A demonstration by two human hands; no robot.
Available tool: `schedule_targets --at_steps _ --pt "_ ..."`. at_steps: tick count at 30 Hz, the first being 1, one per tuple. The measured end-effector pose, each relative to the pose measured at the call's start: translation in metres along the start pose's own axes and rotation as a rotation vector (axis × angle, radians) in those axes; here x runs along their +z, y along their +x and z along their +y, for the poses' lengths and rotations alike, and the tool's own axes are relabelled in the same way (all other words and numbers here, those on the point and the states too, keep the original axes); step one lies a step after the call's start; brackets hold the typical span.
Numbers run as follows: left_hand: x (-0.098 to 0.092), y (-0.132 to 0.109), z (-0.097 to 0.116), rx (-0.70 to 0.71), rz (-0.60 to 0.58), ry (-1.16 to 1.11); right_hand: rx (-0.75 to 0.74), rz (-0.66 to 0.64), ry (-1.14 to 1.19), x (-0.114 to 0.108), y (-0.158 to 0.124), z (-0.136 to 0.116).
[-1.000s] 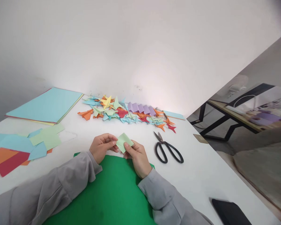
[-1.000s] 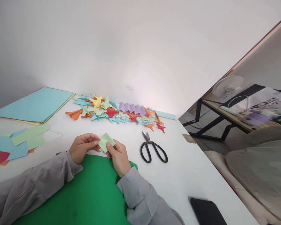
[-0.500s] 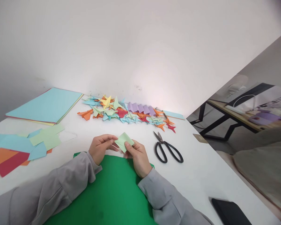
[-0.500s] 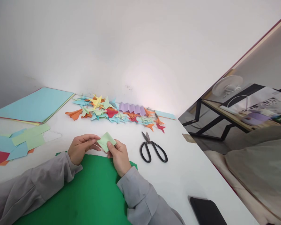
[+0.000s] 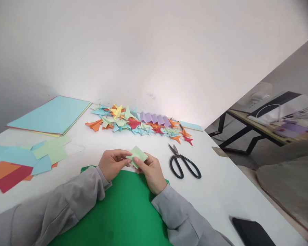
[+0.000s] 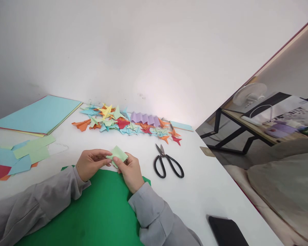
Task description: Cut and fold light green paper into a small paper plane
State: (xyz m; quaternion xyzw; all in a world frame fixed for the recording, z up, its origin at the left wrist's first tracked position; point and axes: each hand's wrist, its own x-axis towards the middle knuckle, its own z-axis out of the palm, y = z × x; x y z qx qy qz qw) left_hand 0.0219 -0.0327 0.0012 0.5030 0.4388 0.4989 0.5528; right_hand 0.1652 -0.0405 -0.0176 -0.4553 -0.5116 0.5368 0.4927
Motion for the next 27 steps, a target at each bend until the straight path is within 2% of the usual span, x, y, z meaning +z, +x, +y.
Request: schedule_targets --at_steps 17,27 --pt "-0.0033 0.0009 -0.0014 -0.065 -0.025 -0.061 -0.009 0.005 -0.06 0.0007 -0.0004 -0.0016" --pt "-0.0024 0.0014 -0.0015 -0.042 -0.006 -0.062 0.038 0.027 -0.031 0.0016 -0.0006 -0.0035"
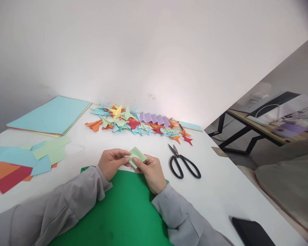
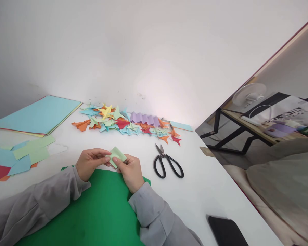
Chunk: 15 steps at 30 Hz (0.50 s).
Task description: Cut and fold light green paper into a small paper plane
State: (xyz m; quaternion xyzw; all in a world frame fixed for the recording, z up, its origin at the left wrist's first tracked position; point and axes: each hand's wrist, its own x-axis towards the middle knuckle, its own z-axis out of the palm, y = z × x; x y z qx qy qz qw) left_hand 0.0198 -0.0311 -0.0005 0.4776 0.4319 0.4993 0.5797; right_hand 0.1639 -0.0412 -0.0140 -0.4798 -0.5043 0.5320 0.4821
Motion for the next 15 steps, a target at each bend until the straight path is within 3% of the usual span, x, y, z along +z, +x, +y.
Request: schedule_targets --at_steps 5,15 --pt "-0.0006 0.0016 0.0012 0.043 0.034 0.015 0.001 0.003 -0.028 -0.0002 -0.0004 0.0011" --pt "0.0012 0.0018 -0.0016 0.003 -0.08 -0.053 -0.089 0.038 -0.109 0.0014 -0.0018 -0.0007"
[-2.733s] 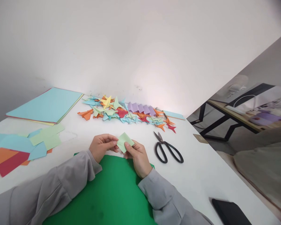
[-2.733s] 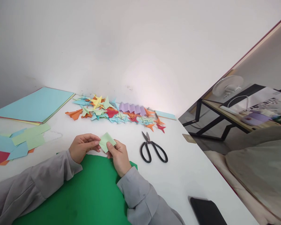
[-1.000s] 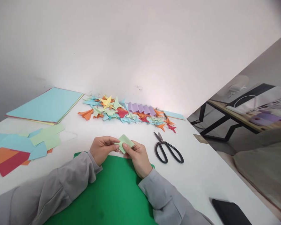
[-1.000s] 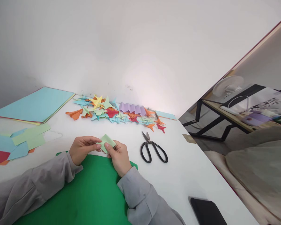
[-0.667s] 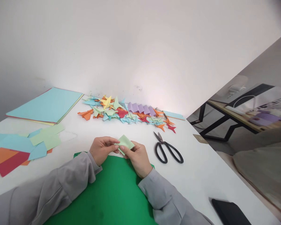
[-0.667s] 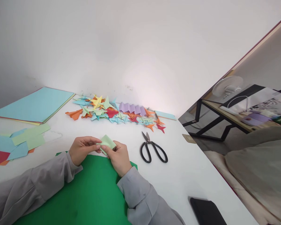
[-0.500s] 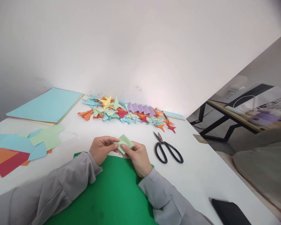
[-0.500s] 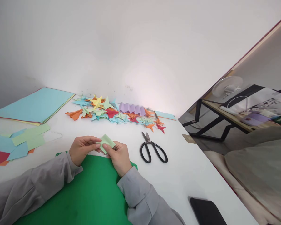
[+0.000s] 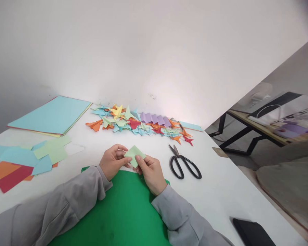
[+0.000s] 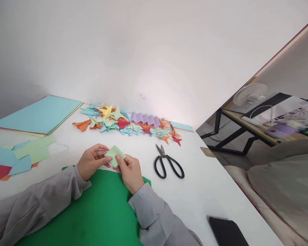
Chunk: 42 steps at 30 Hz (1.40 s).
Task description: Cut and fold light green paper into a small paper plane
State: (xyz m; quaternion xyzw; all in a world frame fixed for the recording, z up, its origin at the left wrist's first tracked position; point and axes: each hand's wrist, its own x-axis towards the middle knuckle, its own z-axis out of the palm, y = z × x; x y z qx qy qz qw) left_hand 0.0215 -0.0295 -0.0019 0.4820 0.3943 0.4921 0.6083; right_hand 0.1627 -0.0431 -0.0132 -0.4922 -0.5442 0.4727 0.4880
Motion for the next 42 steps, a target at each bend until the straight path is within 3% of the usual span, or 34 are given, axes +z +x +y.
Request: schedule_targets --at_steps 9,18,29,35,42 --pt "-0.0072 0.0045 -0.0052 -0.013 0.05 -0.046 -0.034 -0.099 -0.018 0.0001 0.0001 0.0" --pt "-0.0077 0.0054 -0.0045 -0.071 -0.06 -0.074 -0.013 -0.07 0.023 -0.0027 -0.0007 -0.0003" --pt "-0.0042 0.0053 -0.0016 -0.096 0.147 -0.182 -0.127 -0.198 -0.22 0.0016 -0.0081 -0.0039" --pt "-0.005 0.0064 -0.0032 -0.044 0.146 -0.162 -0.192 -0.057 -0.161 0.0011 -0.0094 -0.0066" --pt "-0.0064 0.0062 -0.0061 -0.04 0.165 -0.102 -0.129 0.074 -0.025 0.0015 -0.0075 -0.0045"
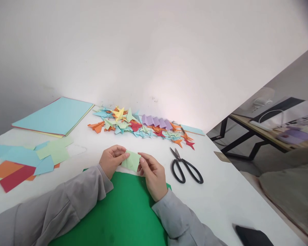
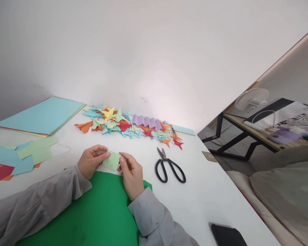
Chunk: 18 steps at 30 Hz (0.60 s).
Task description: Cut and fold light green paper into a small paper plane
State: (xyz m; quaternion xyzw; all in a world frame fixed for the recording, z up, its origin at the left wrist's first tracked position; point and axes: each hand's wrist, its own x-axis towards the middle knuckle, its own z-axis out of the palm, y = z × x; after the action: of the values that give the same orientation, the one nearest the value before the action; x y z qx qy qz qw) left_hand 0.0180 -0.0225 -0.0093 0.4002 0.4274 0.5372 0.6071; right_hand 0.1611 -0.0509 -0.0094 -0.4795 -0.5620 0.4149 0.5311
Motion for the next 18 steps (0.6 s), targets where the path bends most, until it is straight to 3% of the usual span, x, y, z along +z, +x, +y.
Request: schedule_targets --at_steps 9,14,18 --pt "0.0001 -0.0006 0.0001 0.031 -0.02 0.089 -0.132 0.059 -0.02 0.0003 -0.0002 0.0061" --pt "0.0018 -0.0015 0.0013 0.102 -0.052 0.155 -0.254 -0.066 -0.131 0.0004 -0.0016 0.0026" --pt "0.0023 -0.002 0.0025 0.109 -0.053 0.182 -0.223 -0.113 -0.168 0.0004 -0.0022 -0.0014"
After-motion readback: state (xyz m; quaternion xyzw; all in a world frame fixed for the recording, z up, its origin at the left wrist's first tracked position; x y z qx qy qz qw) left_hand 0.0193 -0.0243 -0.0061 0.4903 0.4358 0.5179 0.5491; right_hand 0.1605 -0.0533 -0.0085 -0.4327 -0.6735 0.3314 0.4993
